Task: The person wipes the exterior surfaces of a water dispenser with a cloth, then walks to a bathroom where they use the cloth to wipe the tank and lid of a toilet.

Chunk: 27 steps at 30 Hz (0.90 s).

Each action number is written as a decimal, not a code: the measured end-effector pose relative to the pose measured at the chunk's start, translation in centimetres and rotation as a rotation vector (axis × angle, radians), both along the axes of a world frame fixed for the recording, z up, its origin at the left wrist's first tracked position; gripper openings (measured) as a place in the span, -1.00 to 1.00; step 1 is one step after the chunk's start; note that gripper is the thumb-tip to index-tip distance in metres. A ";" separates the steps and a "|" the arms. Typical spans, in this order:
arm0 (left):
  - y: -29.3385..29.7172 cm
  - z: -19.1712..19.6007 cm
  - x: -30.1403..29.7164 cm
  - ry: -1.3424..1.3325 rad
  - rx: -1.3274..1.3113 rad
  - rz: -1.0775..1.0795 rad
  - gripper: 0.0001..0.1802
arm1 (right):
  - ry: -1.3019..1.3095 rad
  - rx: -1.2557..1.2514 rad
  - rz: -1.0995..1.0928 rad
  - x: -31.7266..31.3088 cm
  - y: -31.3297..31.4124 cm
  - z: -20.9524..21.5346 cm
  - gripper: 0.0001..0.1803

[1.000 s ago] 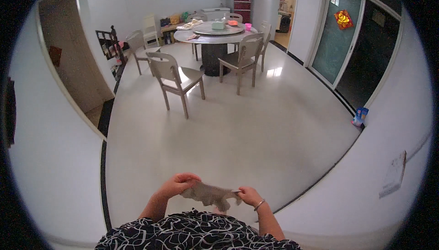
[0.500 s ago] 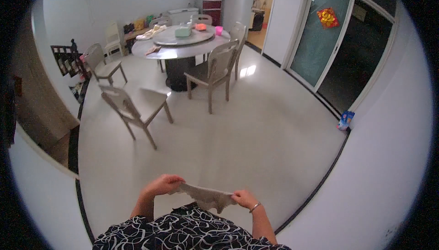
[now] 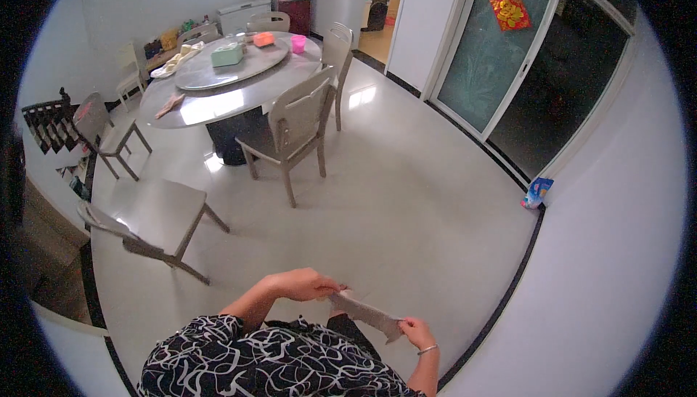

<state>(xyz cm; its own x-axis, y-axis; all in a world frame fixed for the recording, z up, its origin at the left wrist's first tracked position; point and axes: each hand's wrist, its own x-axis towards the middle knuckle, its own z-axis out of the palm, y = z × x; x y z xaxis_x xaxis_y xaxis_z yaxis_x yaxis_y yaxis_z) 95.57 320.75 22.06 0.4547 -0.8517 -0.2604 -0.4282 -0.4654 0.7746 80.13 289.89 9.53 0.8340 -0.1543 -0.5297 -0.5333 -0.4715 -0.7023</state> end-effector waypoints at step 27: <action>-22.5 1.6 72.5 -0.182 0.074 0.042 -0.75 | 0.055 -0.080 0.320 77.2 -17.7 4.7 -0.67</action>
